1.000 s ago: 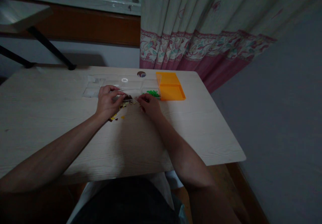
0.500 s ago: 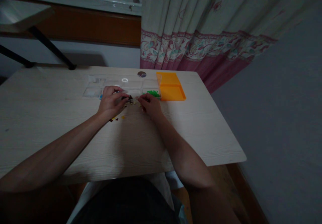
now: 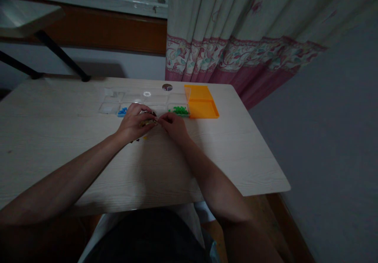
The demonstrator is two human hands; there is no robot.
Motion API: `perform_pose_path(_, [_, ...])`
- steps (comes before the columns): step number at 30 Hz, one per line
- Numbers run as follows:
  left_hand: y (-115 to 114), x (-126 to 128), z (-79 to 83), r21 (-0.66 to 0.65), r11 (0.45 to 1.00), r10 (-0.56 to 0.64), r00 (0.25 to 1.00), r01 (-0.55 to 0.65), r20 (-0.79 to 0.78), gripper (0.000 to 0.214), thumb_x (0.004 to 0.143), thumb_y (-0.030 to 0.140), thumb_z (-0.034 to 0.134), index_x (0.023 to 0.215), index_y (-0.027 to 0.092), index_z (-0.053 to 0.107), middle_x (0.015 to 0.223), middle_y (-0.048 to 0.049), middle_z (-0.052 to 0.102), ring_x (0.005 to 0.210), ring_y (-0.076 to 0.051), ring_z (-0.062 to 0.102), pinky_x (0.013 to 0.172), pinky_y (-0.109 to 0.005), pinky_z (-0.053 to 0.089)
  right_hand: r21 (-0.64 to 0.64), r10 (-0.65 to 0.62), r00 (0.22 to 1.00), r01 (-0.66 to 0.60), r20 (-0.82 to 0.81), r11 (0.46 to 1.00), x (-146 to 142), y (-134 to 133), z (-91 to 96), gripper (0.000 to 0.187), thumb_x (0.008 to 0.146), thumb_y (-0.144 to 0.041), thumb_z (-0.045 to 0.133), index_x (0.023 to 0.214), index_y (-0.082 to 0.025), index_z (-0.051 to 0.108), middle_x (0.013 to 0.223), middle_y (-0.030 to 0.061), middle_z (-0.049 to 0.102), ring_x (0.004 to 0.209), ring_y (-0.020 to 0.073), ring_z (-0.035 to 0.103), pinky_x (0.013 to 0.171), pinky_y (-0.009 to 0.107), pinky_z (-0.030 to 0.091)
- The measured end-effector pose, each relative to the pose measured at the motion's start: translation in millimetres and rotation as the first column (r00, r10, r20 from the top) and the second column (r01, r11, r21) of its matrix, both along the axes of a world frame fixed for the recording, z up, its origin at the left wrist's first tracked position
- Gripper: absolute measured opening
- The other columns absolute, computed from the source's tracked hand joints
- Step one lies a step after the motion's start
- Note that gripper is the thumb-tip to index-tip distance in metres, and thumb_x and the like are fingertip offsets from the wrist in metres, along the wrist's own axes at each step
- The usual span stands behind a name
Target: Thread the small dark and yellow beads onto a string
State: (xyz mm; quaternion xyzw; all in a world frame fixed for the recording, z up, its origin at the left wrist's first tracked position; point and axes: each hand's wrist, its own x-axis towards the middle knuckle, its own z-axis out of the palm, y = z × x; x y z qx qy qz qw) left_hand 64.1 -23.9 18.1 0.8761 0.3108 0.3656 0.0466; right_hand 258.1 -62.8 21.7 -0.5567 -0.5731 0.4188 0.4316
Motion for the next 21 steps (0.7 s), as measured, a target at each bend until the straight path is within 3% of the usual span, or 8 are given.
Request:
perform_pose_path(8, [-1.0, -0.5, 1.2, 0.003, 1.000, -0.018, 1.000, 0.018, 0.007, 0.014, 0.086, 0.038, 0.066, 0.091, 0.026, 0.071, 0.106, -0.0044, 0.061, 0.104, -0.022, 0.051, 0.093, -0.039, 0.041, 0.020, 0.039, 0.995, -0.040, 0.087, 0.999, 0.5, 1.4, -4.8, 0.030, 0.078, -0.047, 0.062, 0.075, -0.017, 0.065, 0.054, -0.0042, 0.052, 0.053, 0.0099, 0.045, 0.053, 0.022, 0.034])
perform_pose_path(21, [2.4, -0.7, -3.7, 0.006, 1.000, 0.011, 1.000, -0.011, 0.006, 0.012, 0.087, 0.033, 0.065, 0.095, 0.028, 0.072, 0.105, -0.0044, 0.063, 0.103, -0.022, 0.052, 0.093, -0.041, 0.042, -0.004, 0.010, 0.995, -0.009, 0.103, 1.000, 0.4, 0.2, -2.3, 0.032, 0.083, -0.047, 0.056, 0.077, -0.017, 0.068, 0.052, -0.0042, 0.052, 0.044, 0.0088, 0.042, 0.048, 0.022, 0.032])
